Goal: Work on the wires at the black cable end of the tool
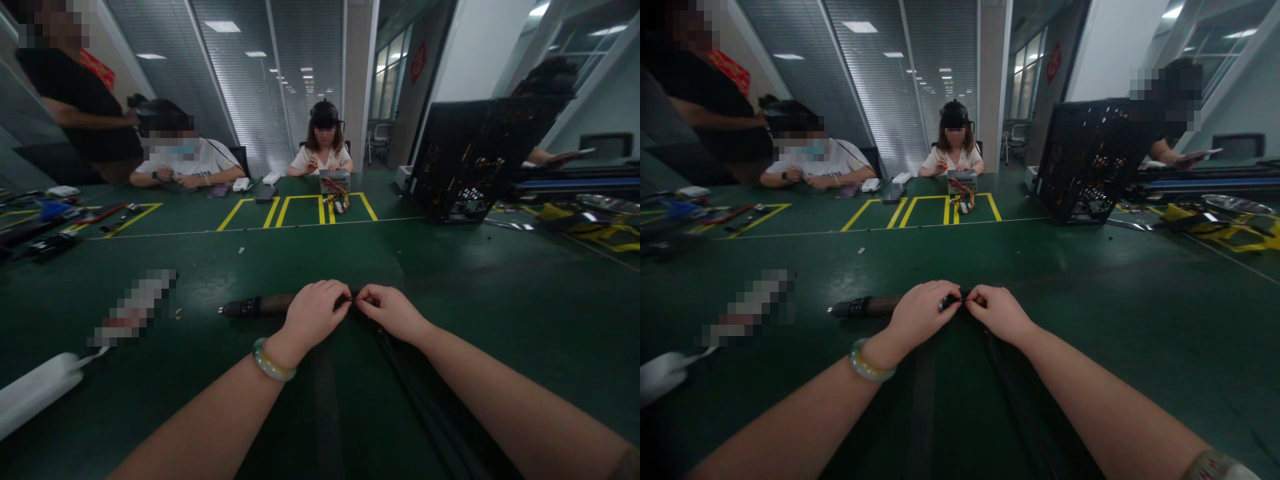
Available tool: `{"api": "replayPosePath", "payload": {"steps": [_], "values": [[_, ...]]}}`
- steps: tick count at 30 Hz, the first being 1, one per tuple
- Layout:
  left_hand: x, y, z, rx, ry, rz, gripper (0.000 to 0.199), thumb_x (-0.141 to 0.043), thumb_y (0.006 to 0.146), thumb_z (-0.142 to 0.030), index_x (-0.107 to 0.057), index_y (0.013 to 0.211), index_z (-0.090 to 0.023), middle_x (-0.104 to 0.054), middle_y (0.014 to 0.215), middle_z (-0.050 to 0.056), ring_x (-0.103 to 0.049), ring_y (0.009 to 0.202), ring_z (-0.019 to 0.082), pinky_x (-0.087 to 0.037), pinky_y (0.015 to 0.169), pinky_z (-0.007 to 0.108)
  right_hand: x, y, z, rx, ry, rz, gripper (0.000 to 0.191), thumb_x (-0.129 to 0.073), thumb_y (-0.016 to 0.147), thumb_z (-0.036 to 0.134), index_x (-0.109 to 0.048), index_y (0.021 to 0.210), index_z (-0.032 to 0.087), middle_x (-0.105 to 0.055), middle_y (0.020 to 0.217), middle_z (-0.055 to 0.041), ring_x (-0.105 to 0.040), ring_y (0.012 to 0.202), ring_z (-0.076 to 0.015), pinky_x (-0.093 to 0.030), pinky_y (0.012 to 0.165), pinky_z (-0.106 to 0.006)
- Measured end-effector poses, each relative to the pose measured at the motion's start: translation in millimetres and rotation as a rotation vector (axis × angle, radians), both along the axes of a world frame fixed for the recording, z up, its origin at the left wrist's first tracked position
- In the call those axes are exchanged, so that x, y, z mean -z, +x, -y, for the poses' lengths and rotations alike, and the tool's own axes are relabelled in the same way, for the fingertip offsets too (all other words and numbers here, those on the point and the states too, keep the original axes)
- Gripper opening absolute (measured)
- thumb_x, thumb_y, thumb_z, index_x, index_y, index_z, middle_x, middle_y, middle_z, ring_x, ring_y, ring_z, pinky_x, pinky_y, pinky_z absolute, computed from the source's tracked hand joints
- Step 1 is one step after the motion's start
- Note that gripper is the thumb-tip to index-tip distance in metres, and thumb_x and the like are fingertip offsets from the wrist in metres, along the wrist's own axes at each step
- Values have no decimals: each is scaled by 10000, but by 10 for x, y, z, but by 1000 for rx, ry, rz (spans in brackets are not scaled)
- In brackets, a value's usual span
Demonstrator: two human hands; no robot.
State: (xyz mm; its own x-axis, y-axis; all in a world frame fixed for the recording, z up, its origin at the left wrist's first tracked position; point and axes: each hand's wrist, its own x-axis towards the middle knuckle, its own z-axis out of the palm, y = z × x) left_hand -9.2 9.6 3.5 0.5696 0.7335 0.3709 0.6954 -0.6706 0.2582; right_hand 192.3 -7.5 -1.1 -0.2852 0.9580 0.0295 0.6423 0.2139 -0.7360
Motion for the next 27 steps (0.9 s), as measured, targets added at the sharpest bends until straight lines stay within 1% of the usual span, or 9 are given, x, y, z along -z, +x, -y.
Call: {"api": "replayPosePath", "payload": {"steps": [12, 18, 22, 27], "values": [[-6, -5, -1, 14, 6, -21, 113, -577, 881, -249, -611, 988, -236, -648, 1031, 13, -603, 956, 191, -479, 838, 354, -29, -14, 23, 18, -67, -53, 186, -536, 884, 344, -656, 891, 201, -662, 763, -1, -583, 621, -130, -391, 541, -233], [7, -9, 0, -9, -10, -10, 172, -622, 862, -311, -605, 1019, -242, -648, 1016, 4, -602, 962, 201, -481, 861, 377, 11, -13, 9, 17, -26, -55, 178, -538, 880, 336, -650, 858, 200, -649, 729, 11, -566, 614, -125, -380, 541, -226], [19, -10, 3, -14, -2, 4, 127, -597, 877, -286, -613, 991, -232, -648, 1016, 13, -602, 958, 193, -478, 864, 363, 26, -12, 6, 20, -44, -80, 186, -531, 882, 339, -654, 879, 199, -650, 731, 9, -575, 623, -129, -387, 542, -225], [16, -2, 0, 3, -1, 7, 119, -591, 875, -260, -619, 988, -237, -652, 1025, 7, -604, 950, 190, -477, 854, 357, 0, -13, 20, 23, -73, -87, 192, -531, 885, 345, -654, 899, 198, -648, 744, 2, -567, 597, -124, -385, 523, -227]]}}
